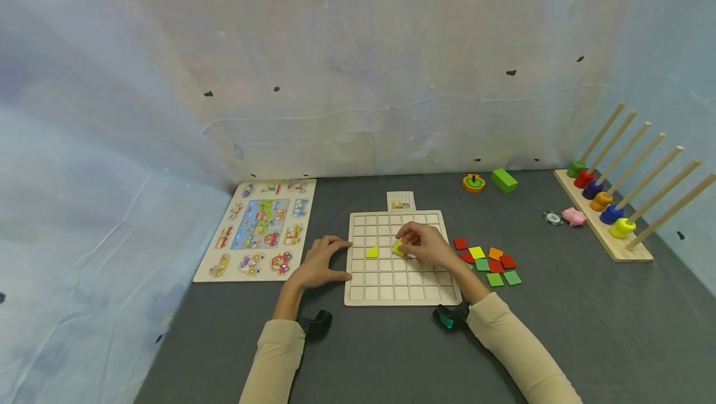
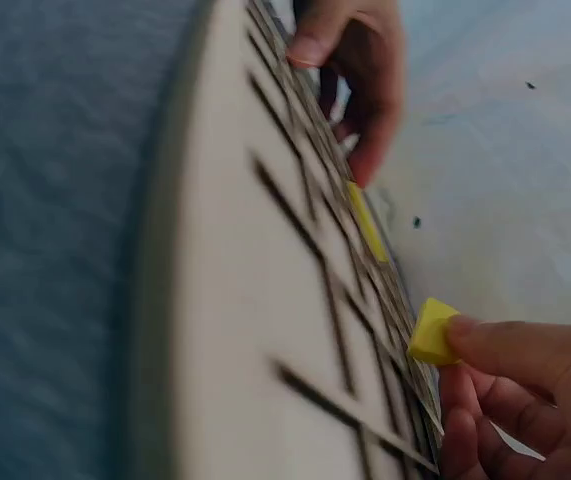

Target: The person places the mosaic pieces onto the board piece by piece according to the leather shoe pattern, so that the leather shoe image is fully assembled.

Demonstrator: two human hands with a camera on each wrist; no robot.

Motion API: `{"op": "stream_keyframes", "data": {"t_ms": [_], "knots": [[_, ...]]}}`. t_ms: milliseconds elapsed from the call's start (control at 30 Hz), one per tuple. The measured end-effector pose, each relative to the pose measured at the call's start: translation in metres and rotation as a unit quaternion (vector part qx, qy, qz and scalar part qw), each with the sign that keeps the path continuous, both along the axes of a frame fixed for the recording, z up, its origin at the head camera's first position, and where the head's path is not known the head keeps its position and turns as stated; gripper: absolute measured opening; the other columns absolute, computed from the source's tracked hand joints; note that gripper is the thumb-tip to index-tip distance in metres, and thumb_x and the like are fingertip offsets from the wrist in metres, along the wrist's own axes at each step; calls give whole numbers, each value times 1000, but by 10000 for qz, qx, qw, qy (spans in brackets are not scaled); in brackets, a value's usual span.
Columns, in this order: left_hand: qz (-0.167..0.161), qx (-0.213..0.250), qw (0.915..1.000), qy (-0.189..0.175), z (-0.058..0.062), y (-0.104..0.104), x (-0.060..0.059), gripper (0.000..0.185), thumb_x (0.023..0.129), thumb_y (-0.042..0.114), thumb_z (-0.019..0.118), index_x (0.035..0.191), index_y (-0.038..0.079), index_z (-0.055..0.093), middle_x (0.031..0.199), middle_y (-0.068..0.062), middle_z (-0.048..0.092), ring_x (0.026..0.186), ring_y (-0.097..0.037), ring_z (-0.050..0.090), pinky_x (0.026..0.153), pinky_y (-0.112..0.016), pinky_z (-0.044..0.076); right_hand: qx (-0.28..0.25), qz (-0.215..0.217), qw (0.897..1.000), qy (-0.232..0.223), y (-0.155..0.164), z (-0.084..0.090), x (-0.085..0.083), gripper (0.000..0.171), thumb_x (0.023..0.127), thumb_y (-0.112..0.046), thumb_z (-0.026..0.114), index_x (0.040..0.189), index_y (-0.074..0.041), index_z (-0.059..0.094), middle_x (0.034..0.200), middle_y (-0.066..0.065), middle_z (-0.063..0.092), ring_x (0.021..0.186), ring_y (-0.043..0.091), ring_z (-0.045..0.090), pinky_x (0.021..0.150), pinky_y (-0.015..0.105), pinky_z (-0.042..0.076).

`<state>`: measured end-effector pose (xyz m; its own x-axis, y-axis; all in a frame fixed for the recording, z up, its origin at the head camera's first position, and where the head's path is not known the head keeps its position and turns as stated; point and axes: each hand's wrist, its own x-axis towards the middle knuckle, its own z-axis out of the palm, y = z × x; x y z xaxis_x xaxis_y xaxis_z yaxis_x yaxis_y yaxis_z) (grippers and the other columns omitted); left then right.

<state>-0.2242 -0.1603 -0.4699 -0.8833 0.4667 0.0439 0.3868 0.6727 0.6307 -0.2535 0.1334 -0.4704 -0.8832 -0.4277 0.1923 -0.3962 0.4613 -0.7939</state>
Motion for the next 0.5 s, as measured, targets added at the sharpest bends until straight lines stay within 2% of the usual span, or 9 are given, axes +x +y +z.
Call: {"op": "stream_keyframes", "data": {"t_ms": [100, 300, 500], "knots": [[12, -4, 10000, 17, 0, 0, 0, 68, 75, 32, 79, 134, 12, 51, 133, -12, 41, 120, -33, 34, 94, -58, 31, 128, -126, 9998, 6, -5, -3, 1, 16, 82, -9, 71, 97, -6, 67, 82, 2, 64, 71, 13, 59, 65, 26, 48], [16, -19, 10000, -37, 1, 0, 1, 68, 75, 32, 79, 134, 12, 51, 134, -12, 40, 121, -34, 33, 95, -58, 30, 618, -381, 9963, 466, -9, -8, 5, 15, 83, -13, 71, 97, -9, 72, 83, -3, 63, 70, 7, 55, 63, 24, 46], [16, 16, 10000, -50, 1, 0, 1, 68, 75, 31, 78, 134, 12, 50, 134, -12, 40, 122, -34, 33, 95, -58, 30, 879, -252, 9924, 828, -11, -5, 9, 17, 83, -10, 70, 99, -7, 72, 81, -2, 62, 69, 8, 53, 62, 25, 45]]}}
